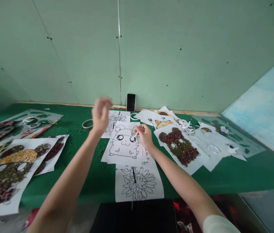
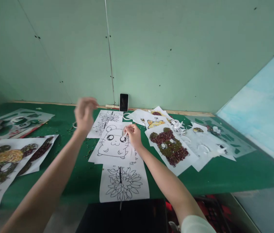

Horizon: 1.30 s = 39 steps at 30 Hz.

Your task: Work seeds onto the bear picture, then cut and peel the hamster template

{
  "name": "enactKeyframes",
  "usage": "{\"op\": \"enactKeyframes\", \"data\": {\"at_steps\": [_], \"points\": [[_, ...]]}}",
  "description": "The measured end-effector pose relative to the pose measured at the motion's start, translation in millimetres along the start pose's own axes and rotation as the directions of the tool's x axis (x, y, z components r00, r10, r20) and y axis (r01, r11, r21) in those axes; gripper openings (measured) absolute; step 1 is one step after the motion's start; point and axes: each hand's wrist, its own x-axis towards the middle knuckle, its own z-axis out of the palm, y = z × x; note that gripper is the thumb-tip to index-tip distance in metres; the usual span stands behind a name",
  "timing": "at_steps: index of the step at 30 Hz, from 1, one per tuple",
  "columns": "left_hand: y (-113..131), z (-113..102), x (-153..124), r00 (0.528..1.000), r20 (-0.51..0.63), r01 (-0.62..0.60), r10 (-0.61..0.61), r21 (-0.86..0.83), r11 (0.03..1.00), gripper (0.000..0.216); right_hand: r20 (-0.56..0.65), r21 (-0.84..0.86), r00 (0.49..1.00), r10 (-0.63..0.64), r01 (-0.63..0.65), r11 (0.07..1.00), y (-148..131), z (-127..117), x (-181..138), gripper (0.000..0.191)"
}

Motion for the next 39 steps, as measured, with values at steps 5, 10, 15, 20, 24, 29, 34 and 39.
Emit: {"op": "enactKeyframes", "data": {"at_steps": [5, 10, 15, 20, 24, 29, 34, 39], "points": [[-18, 44, -77, 0.818, 0.565, 0.011, -0.109, 0.174, 0.985, 0.024, -0.017, 0.03, 0.997, 0.07, -0.07, 0.997, 4, 2, 1, 0.049], [-18, 60, -113, 0.67, 0.742, -0.14, -0.037, 0.175, 0.975, 0.033, -0.015, 0.035, 0.996, 0.088, -0.087, 0.996, 0, 1, -1, 0.047], [-22, 54, -114, 0.659, 0.75, -0.142, -0.058, 0.2, 0.969, 0.039, 0.055, 0.095, 0.995, 0.084, -0.089, 0.991, 0, 2, -2, 0.047], [-28, 50, -114, 0.671, 0.736, -0.089, -0.087, 0.197, 0.976, 0.035, 0.112, -0.018, 0.994, 0.006, -0.004, 1.0, 1, 2, -2, 0.049], [-25, 50, -115, 0.699, 0.702, -0.026, -0.137, 0.216, 0.976, 0.029, 0.147, -0.11, 0.987, -0.072, 0.089, 0.99, 0, 0, -3, 0.047], [-23, 52, -118, 0.736, 0.666, -0.021, -0.122, 0.203, 0.979, 0.024, 0.174, -0.178, 0.977, -0.122, 0.153, 0.972, -2, 0, -7, 0.038], [-24, 52, -120, 0.786, 0.612, -0.023, -0.093, 0.179, 0.984, 0.025, 0.181, -0.292, 0.964, -0.197, 0.244, 0.925, -6, 0, -10, 0.036], [-23, 52, -120, 0.799, 0.6, -0.062, -0.046, 0.159, 0.985, 0.028, 0.184, -0.325, 0.953, -0.241, 0.291, 0.9, -9, -1, -9, 0.037]]}}
